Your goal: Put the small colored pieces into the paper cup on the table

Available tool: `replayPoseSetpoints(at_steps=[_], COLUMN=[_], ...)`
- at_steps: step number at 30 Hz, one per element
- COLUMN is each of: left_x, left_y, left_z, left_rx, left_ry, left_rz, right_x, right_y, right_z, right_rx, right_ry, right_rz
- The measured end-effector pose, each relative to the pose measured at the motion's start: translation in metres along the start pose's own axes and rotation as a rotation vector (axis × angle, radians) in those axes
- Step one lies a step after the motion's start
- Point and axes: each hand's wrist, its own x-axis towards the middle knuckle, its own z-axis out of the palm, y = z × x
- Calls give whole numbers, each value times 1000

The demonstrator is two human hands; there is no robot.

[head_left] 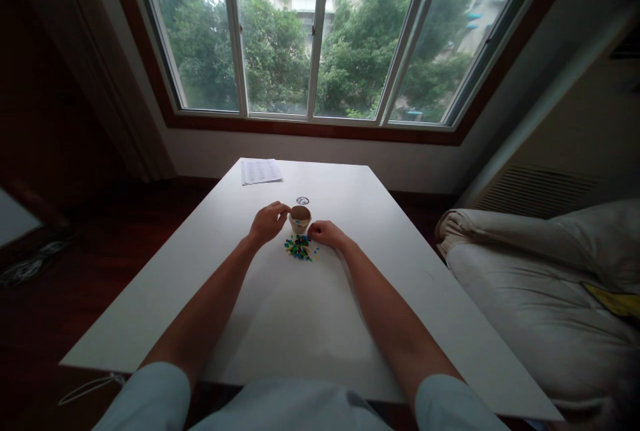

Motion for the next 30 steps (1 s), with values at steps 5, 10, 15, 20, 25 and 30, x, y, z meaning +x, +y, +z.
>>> replayPoseSetpoints(at_steps=[5,10,15,20,25,30], left_x=[1,-2,-7,-11,-15,-19], left_y=[-8,-25,-34,-33,-31,-31], left_z=[-7,-2,12,25,31,38], left_rx=[38,61,61,45,57,79], left_ry=[-144,-509,-649,-637,-613,-571], left_rz=[5,21,-8,30,41,19], right_x=[-1,-2,-5,-6,-8,-9], right_y=[-8,-12,-10,-4,-1,-5], right_z=[-6,-7,-2,5,9,13], right_rx=[3,-33,-81,-105,-118,-154], right_ry=[-115,-103,-49,30,113,181], right_rz=[-23,-86,-89,-88,-109,-94])
